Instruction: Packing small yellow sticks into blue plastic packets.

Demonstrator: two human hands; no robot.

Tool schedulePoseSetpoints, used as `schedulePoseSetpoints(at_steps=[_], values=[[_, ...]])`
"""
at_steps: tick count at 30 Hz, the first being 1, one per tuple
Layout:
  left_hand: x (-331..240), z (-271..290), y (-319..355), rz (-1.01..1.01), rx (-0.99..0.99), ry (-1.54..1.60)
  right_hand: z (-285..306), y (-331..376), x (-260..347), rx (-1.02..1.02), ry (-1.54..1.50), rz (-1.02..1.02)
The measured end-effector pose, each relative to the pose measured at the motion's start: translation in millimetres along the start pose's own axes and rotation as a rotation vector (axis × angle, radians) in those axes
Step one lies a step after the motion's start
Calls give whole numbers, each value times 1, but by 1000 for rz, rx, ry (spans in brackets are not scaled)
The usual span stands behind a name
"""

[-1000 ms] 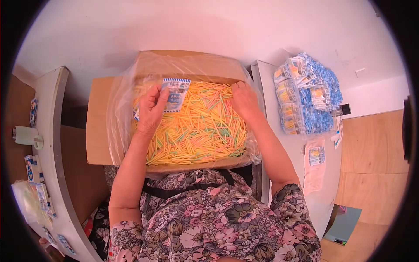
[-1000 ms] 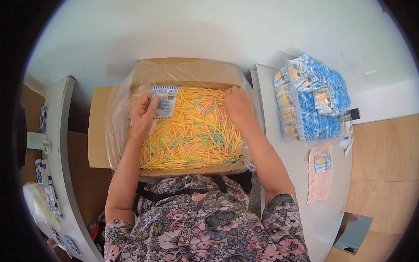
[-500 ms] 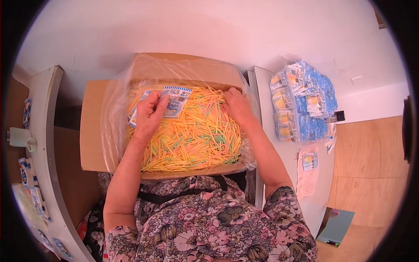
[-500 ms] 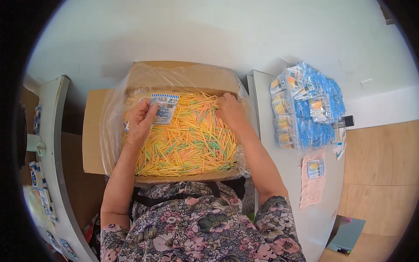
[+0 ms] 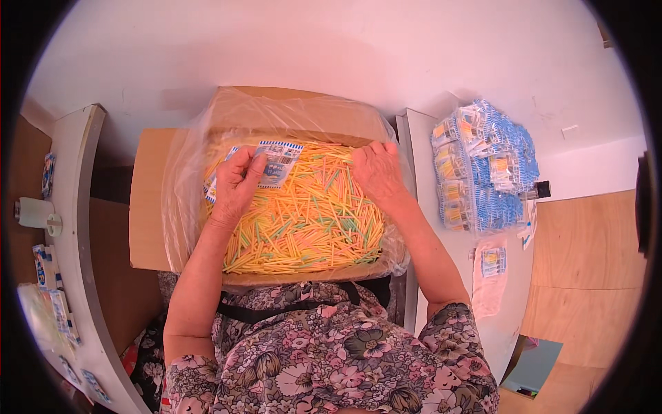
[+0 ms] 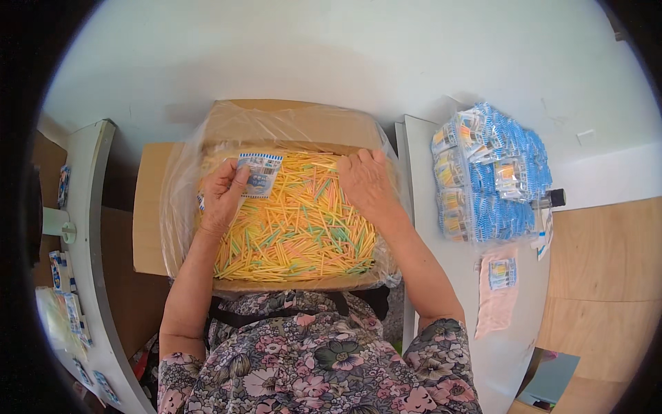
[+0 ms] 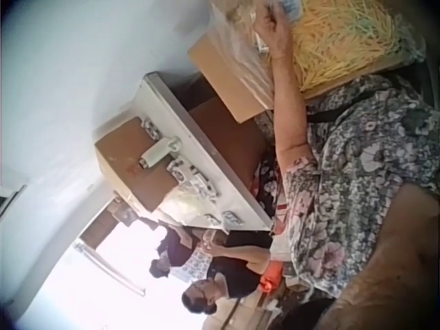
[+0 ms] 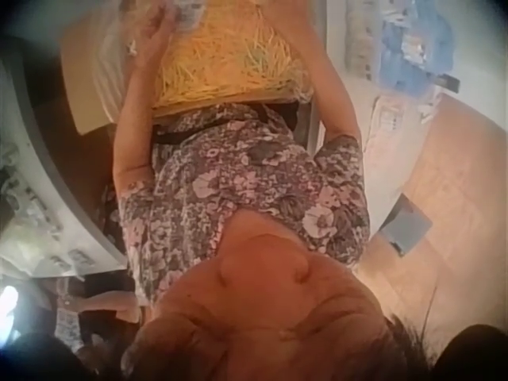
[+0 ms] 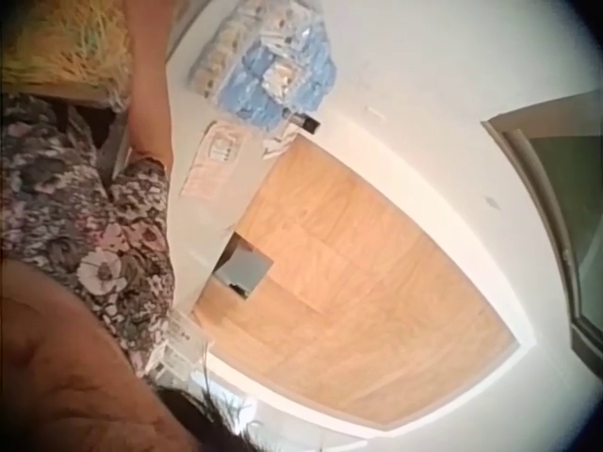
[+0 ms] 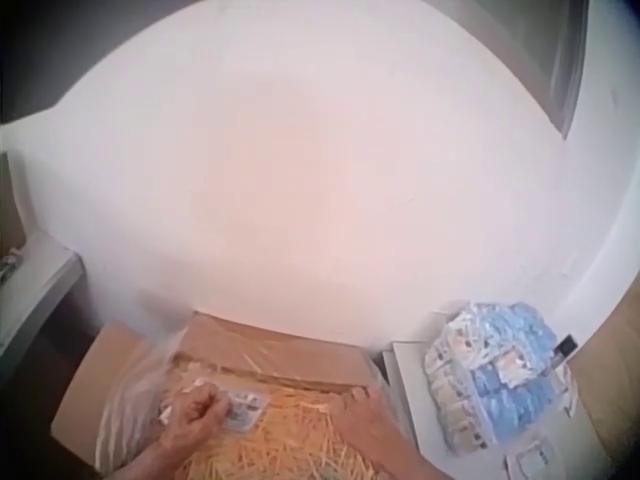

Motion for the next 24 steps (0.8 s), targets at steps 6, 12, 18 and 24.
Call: schedulePoseSetpoints(at_steps=[6,12,18,24], values=[[1,3,-2,-10,0,-42,8,0,9,260,-866,-312],[4,2,-2,-34,-9,22,-41,4,22,467,-2180,-692],[6,3,0,-12,48,-2,-64,-19,16,331,-2257,-799],[5,3,0,-25,54,12,-76,-19,10,440,-2278,-692]])
Point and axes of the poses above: each hand's wrist, its own y-axis away from the middle knuckle, its own z-axis out of the back of the hand, x = y × z, the point moved 4 cm from there along -y, towards the middle knuckle, and after that the axes turned 15 degrees about x, right-handed, at the moved point
